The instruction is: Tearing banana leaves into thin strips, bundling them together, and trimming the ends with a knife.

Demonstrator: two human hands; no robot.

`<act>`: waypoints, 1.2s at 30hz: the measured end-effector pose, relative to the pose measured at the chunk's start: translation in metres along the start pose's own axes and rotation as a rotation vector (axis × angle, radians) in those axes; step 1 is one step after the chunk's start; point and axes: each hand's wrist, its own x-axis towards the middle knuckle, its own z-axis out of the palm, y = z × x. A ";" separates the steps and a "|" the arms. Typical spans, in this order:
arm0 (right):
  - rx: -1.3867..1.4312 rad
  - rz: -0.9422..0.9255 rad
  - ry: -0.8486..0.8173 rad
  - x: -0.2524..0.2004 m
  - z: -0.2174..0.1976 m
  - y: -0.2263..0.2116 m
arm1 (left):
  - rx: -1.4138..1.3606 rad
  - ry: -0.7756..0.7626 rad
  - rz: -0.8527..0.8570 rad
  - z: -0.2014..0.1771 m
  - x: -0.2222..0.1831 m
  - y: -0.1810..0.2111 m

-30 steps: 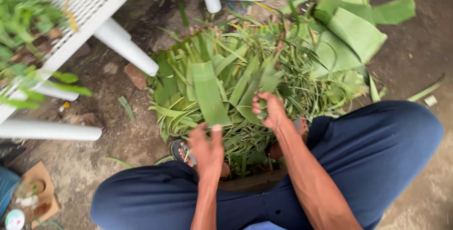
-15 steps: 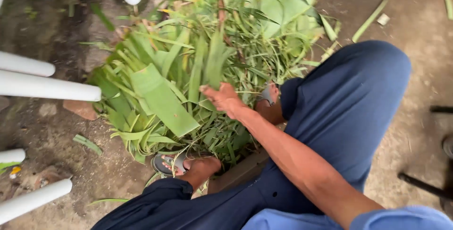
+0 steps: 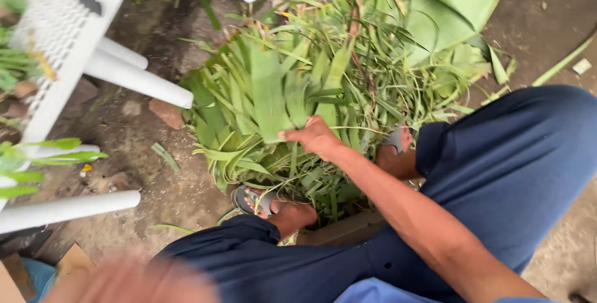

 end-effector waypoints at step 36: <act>0.319 -0.285 -0.050 -0.032 -0.022 0.003 | -1.406 -0.275 -1.275 0.235 -0.046 0.089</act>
